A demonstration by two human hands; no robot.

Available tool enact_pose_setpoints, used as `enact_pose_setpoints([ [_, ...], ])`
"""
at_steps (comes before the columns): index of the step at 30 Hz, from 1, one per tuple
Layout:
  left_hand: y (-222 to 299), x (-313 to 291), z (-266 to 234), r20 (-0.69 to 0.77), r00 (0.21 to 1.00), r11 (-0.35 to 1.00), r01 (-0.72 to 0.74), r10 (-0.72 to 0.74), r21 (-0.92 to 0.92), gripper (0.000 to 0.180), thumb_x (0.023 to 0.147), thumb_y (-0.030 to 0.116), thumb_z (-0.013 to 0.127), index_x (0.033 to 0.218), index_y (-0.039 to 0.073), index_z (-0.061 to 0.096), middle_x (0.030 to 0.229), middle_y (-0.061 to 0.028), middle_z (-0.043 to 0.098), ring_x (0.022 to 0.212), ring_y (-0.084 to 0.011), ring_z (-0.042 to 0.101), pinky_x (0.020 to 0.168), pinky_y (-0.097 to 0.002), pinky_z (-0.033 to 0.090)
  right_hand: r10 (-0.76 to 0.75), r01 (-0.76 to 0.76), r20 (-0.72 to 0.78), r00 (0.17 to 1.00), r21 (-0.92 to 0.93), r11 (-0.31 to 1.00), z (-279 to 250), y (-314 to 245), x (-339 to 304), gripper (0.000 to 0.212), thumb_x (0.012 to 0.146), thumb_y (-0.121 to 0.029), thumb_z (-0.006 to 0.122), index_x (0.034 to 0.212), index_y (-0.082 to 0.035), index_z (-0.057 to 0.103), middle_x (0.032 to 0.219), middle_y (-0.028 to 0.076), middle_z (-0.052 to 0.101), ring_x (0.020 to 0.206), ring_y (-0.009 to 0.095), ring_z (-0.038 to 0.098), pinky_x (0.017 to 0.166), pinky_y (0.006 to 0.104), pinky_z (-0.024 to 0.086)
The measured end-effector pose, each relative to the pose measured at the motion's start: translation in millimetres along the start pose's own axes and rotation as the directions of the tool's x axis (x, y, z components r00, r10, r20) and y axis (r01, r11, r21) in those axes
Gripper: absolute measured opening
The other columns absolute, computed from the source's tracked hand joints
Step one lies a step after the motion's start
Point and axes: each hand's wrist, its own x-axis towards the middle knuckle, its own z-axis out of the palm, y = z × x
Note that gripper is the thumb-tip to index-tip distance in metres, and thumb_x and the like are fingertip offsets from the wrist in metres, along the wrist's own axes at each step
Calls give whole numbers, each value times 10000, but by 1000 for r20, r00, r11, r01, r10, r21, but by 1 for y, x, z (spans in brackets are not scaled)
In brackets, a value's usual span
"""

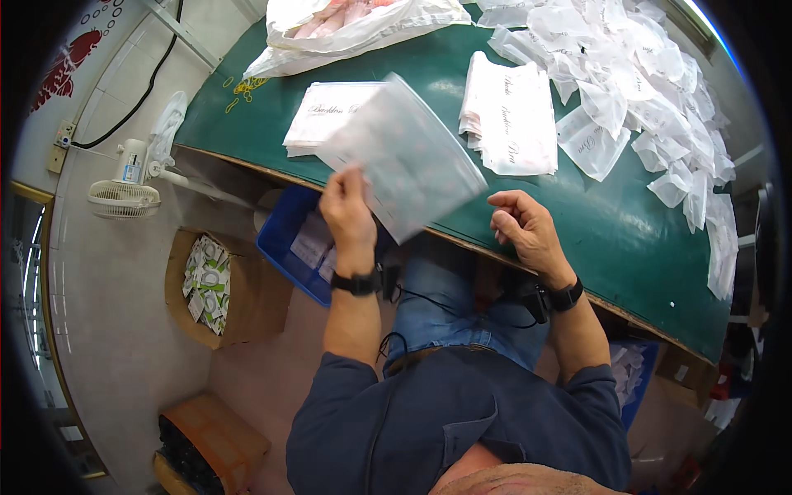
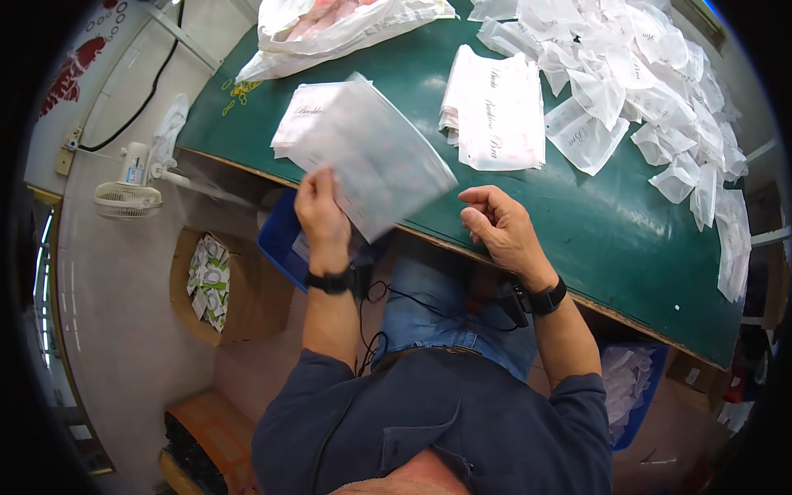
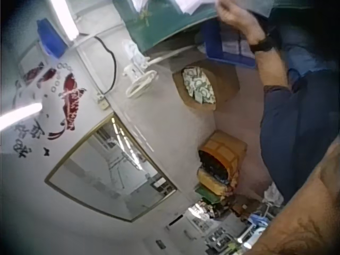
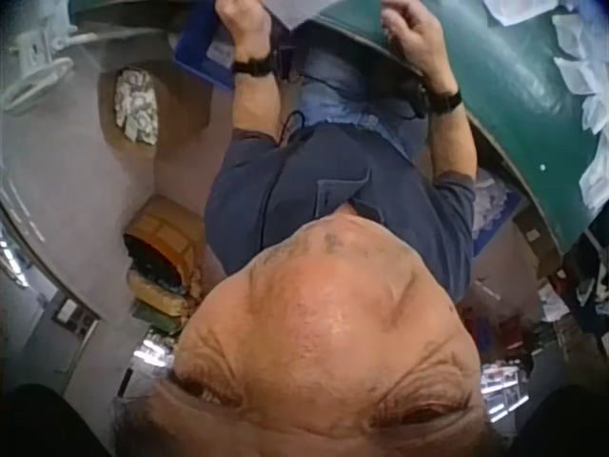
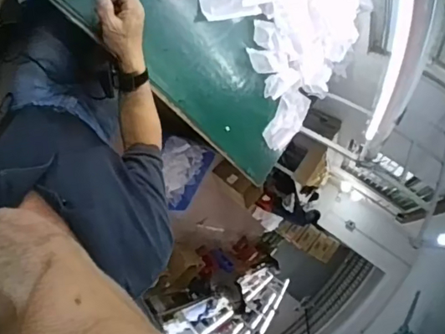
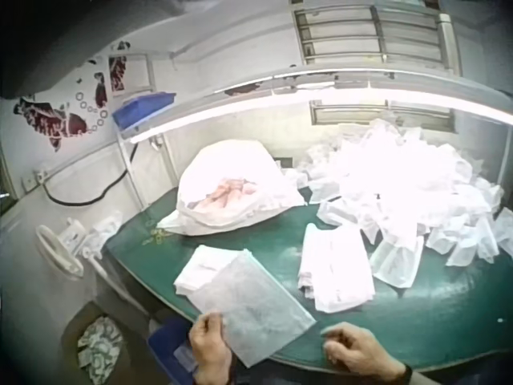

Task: The person picks up a plastic bag, opens it by hand, and turns it over to inspect it. They then place the bag onto a stack of bags on the table and repeat the process.

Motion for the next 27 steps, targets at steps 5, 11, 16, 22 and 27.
enact_pose_setpoints([
  [5,7,128,-9,-129,992,998,-9,1,-67,165,986,158,649,908,17,619,772,-12,614,577,-77,527,481,-218,421,-9,11,14,1000,-157,987,7,10,11,162,996,-130,615,1102,-11,640,790,-26,590,656,40,515,598,200,437],
  [11,-12,164,-24,-188,977,988,123,-104,96,152,987,148,643,914,28,585,779,-39,628,558,-115,575,476,-228,477,8,-5,9,1000,-229,973,8,10,13,160,987,-135,626,1085,-10,648,790,-30,588,661,37,515,591,203,436],
  [16,-23,157,-24,-225,969,990,124,-106,70,140,976,129,653,961,17,570,798,-53,643,604,-122,604,493,-243,504,-9,15,23,1000,-273,962,7,14,16,152,991,-140,621,1067,-12,653,786,-31,589,661,38,515,587,208,437],
  [22,-34,160,-31,-78,996,967,56,-37,250,266,931,178,710,1040,-26,578,848,-94,678,697,-176,652,574,-288,526,-6,12,24,1000,-261,965,2,9,12,154,990,-144,622,1056,-10,658,773,-17,597,666,43,524,594,210,443],
  [27,-33,167,-58,64,968,693,-218,241,687,469,910,213,728,1226,-86,551,898,-144,710,762,-215,665,714,-361,532,-94,51,-99,991,-369,928,-19,-6,23,156,975,-142,640,1041,-3,663,771,13,606,672,47,536,595,223,448],
])
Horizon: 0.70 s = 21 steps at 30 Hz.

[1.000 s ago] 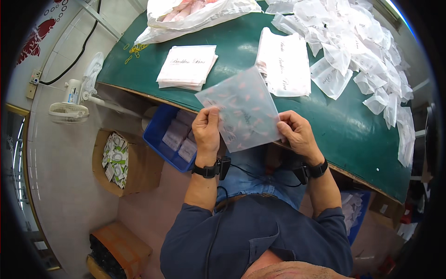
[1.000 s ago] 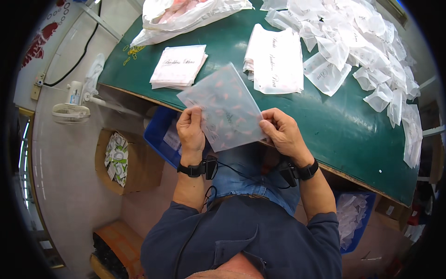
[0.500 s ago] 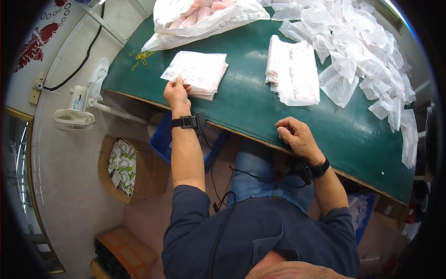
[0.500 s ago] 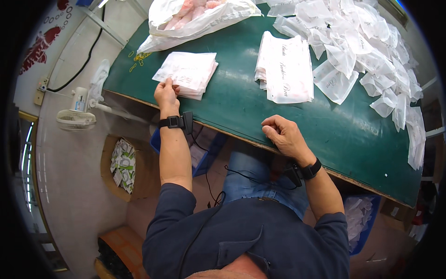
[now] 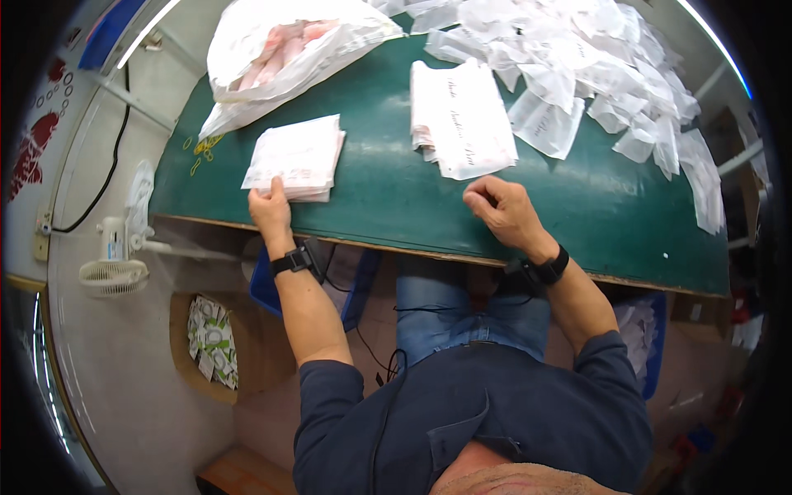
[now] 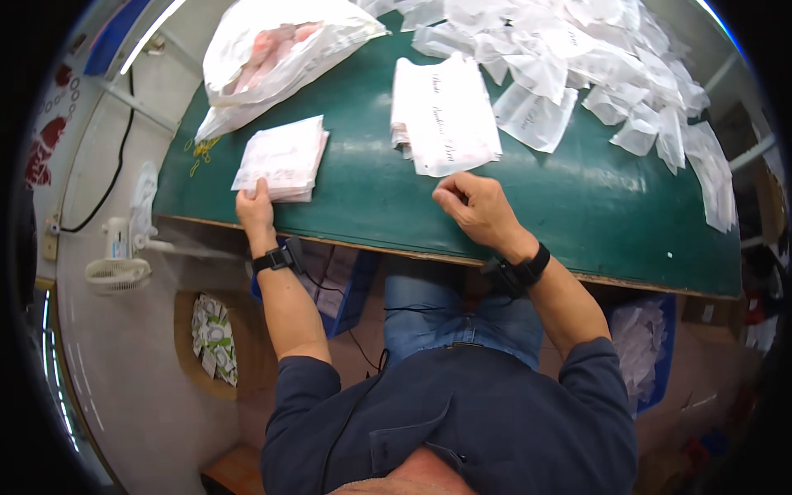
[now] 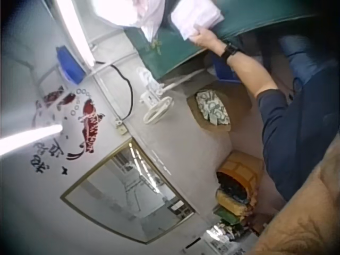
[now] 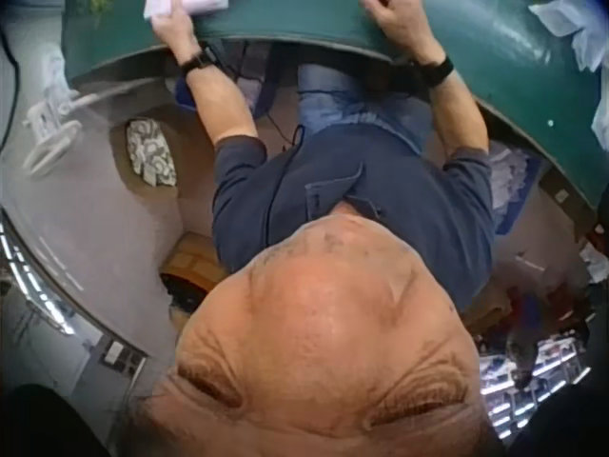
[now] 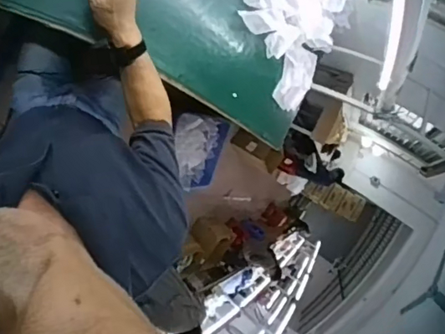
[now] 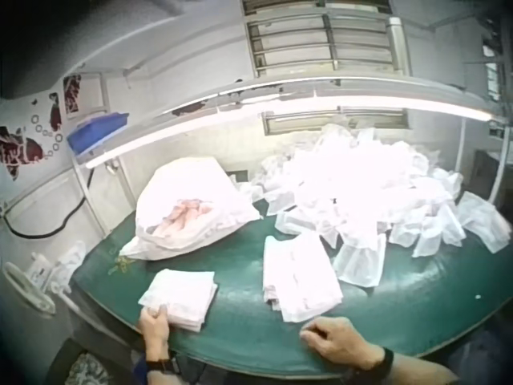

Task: The person picks up a plastic bag, opens it by hand, and turns it over to inspect it. They then place the bag onto a stack of bags on the table and repeat the process.

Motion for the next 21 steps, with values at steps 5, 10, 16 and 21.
enact_pose_setpoints([
  [5,54,-40,-1,-105,994,998,-37,41,44,473,936,255,713,1226,-87,562,864,-123,686,729,-158,632,663,-321,514,-420,97,-478,772,-563,820,-44,29,32,253,908,-254,714,954,-10,671,748,85,660,691,215,630,642,342,491],
  [10,110,-107,56,411,909,961,49,70,-272,418,972,311,675,1179,-46,610,833,-63,667,657,-87,583,580,-249,474,22,-292,-485,874,-490,822,-57,43,46,327,865,-357,733,896,-40,659,779,145,693,778,335,675,733,429,513],
  [16,184,-135,124,692,694,980,-161,198,-120,367,987,339,647,986,-28,666,798,-70,691,659,-101,625,611,-248,493,7,-244,-456,890,-462,853,-58,57,45,353,869,-374,736,842,-37,637,751,147,663,727,299,649,687,412,498],
  [21,183,-141,114,656,673,939,-281,342,-201,355,990,338,649,1027,-14,644,880,-74,695,732,-126,658,644,-267,514,-15,-187,-493,870,-357,915,-66,59,35,316,886,-299,748,810,-21,616,706,99,627,641,206,598,627,350,478],
])
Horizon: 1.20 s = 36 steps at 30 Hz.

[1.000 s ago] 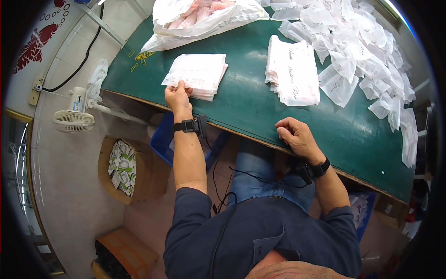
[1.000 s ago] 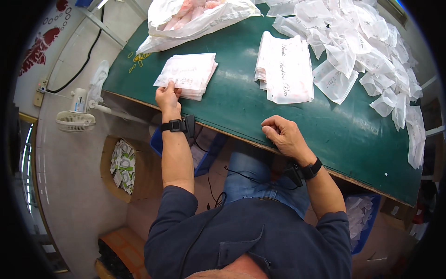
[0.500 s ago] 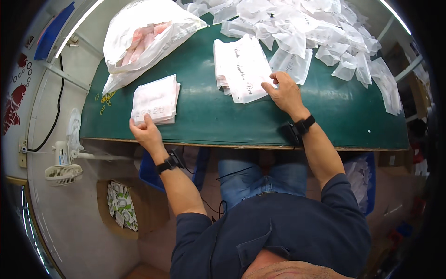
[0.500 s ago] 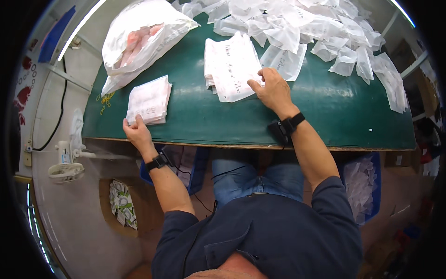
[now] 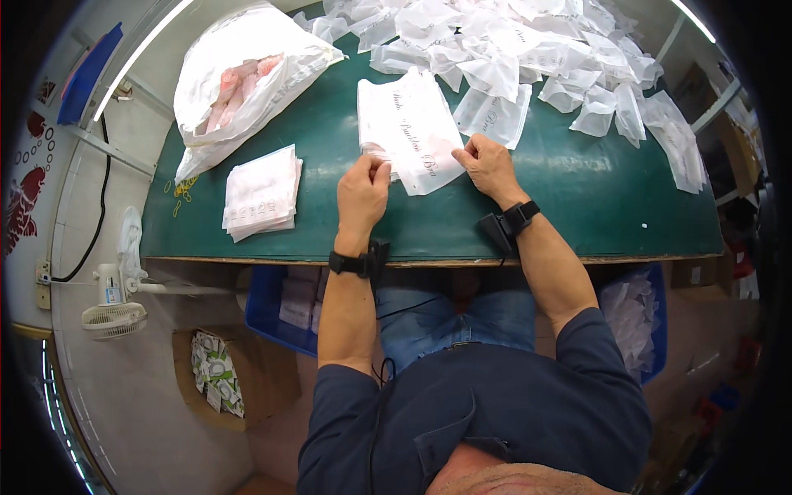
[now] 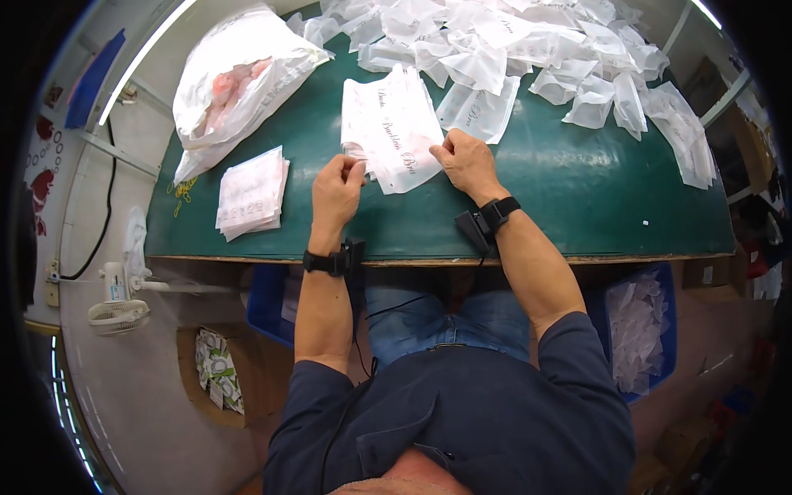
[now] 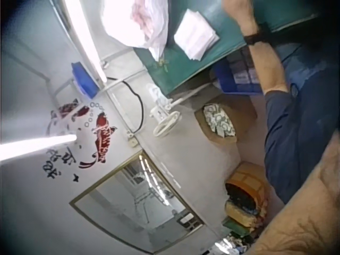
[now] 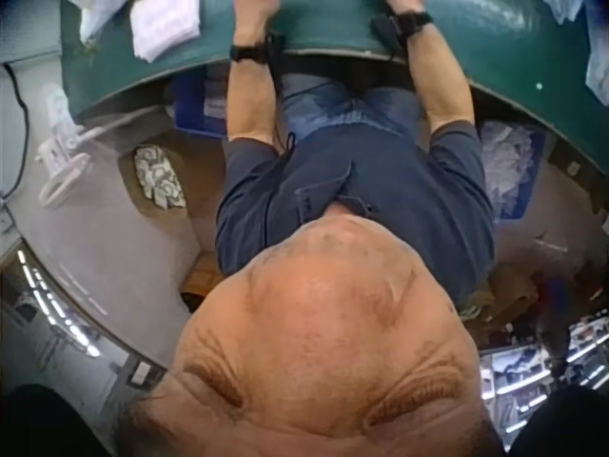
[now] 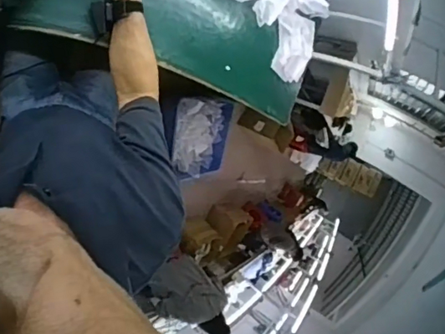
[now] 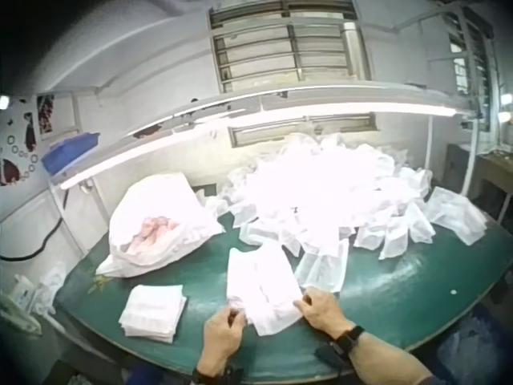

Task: The person picks up a plastic bag, opens it by hand, and turns it over to inspect it. They then place the bag onto a stack of bags on the table and repeat the process.

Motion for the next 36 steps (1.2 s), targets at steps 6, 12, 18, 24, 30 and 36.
enact_pose_setpoints([
  [6,4,-28,11,-55,949,791,225,-309,-569,363,973,313,683,1146,7,593,962,-72,671,833,-151,669,689,-282,519,-96,44,102,990,418,907,-24,-20,-32,258,927,-220,732,821,-25,600,690,5,582,620,93,528,579,270,443],
  [12,21,-37,33,167,888,422,360,-429,-832,329,983,262,680,1143,-13,597,956,-53,669,887,-124,636,794,-258,514,-167,-124,281,945,781,612,-36,-21,-70,222,951,-200,718,887,-20,606,741,-32,592,644,53,503,578,236,432],
  [18,18,-49,45,149,964,372,225,-222,-901,205,1014,151,618,1128,-20,628,1007,-52,691,894,-113,638,810,-261,521,-143,-190,348,926,760,621,-54,-3,-86,207,951,-206,714,953,-18,628,790,-16,609,661,57,524,609,226,445],
  [24,48,-81,40,242,969,530,230,-47,-816,152,1026,98,578,1111,-16,633,1043,-63,705,898,-105,643,835,-246,524,-92,-17,189,978,509,860,-59,-10,-73,254,972,-247,692,1053,-9,655,859,-10,649,728,39,550,669,201,465],
  [30,43,-93,40,245,969,457,232,-32,-858,116,1028,97,576,1059,-4,623,997,-47,699,882,-93,639,828,-241,527,-59,-351,509,859,667,657,-48,-5,-77,242,970,-247,694,1006,-8,697,880,-6,680,760,47,569,690,216,479],
  [36,23,-96,48,188,974,344,220,-123,-913,110,1020,112,601,1050,7,610,958,-30,693,850,-83,628,812,-237,526,-42,-305,420,907,723,620,-39,-19,-94,238,951,-246,723,1003,-14,718,869,-11,683,765,52,574,697,221,487],
])
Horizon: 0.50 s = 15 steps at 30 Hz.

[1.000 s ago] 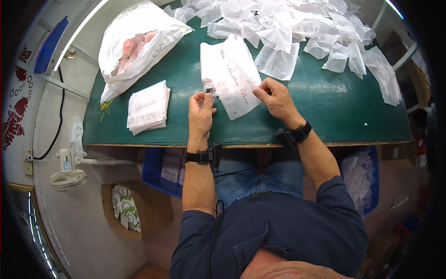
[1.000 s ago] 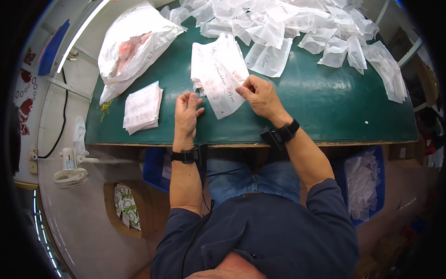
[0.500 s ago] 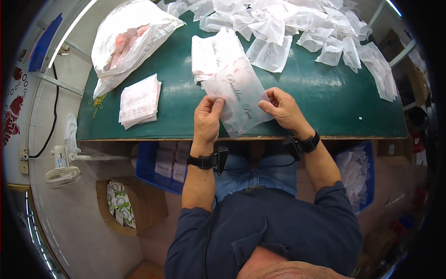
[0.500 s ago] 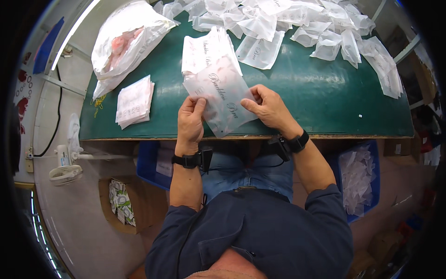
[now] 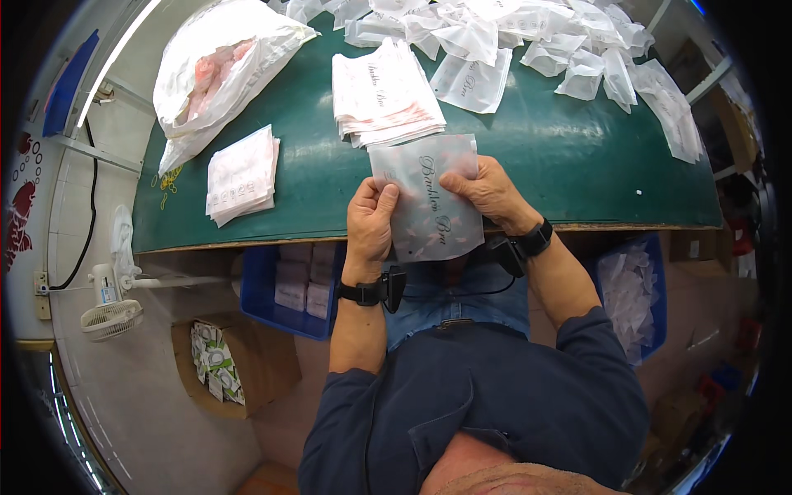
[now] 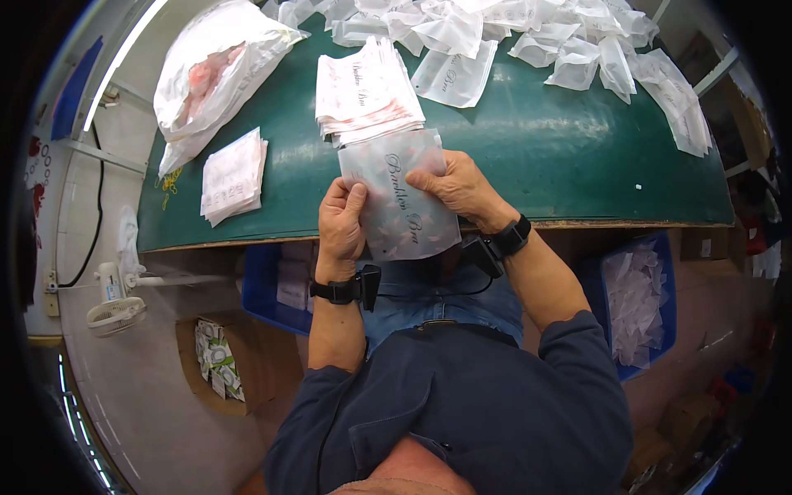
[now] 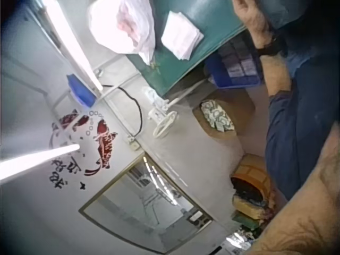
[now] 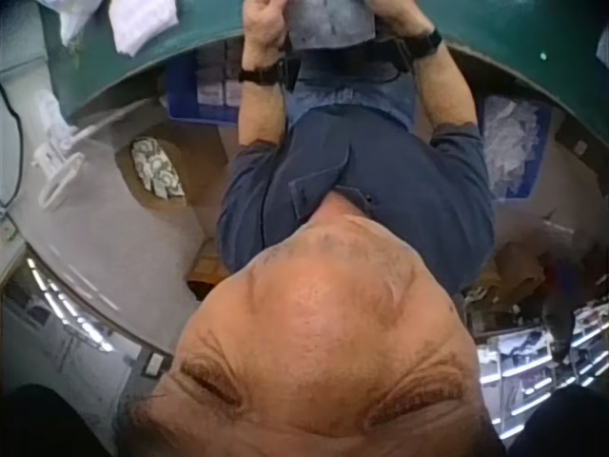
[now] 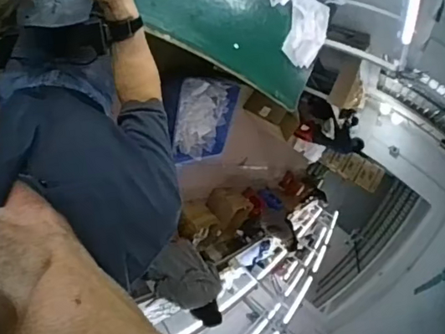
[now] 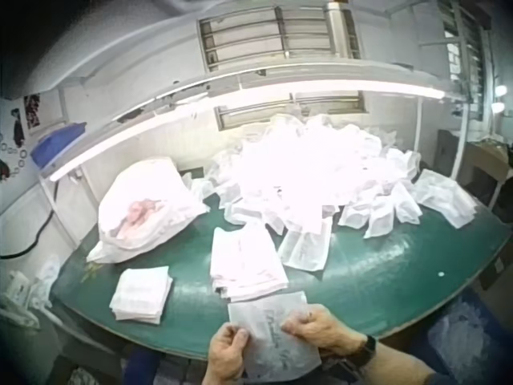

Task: The person picks up a plastic bag, opens it by hand, and turns it over to inspect it. They then place the bag onto a stack of bags on the table and repeat the process.

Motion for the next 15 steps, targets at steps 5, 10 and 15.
enact_pose_setpoints([
  [5,-2,1,-3,-1,999,997,-38,39,73,142,1017,128,611,1084,3,610,983,-43,674,824,-87,619,803,-236,525,58,-57,46,997,-18,998,-1,1,3,249,939,-237,739,1035,-10,711,895,-11,686,776,53,577,699,225,492],
  [10,11,-12,25,-172,908,830,-256,383,496,196,1012,158,627,1128,1,621,1044,-51,640,783,-88,587,730,-226,491,-52,56,-57,997,66,996,11,-4,-6,228,925,-187,752,1056,-7,701,913,-11,688,788,59,582,702,234,497],
  [15,22,-29,42,7,937,646,-247,351,723,181,997,173,652,1074,9,657,1031,-36,629,739,-88,545,662,-230,444,-228,222,-10,974,-195,955,24,2,-11,229,914,-158,754,1067,0,690,894,6,686,796,78,593,701,252,505],
])
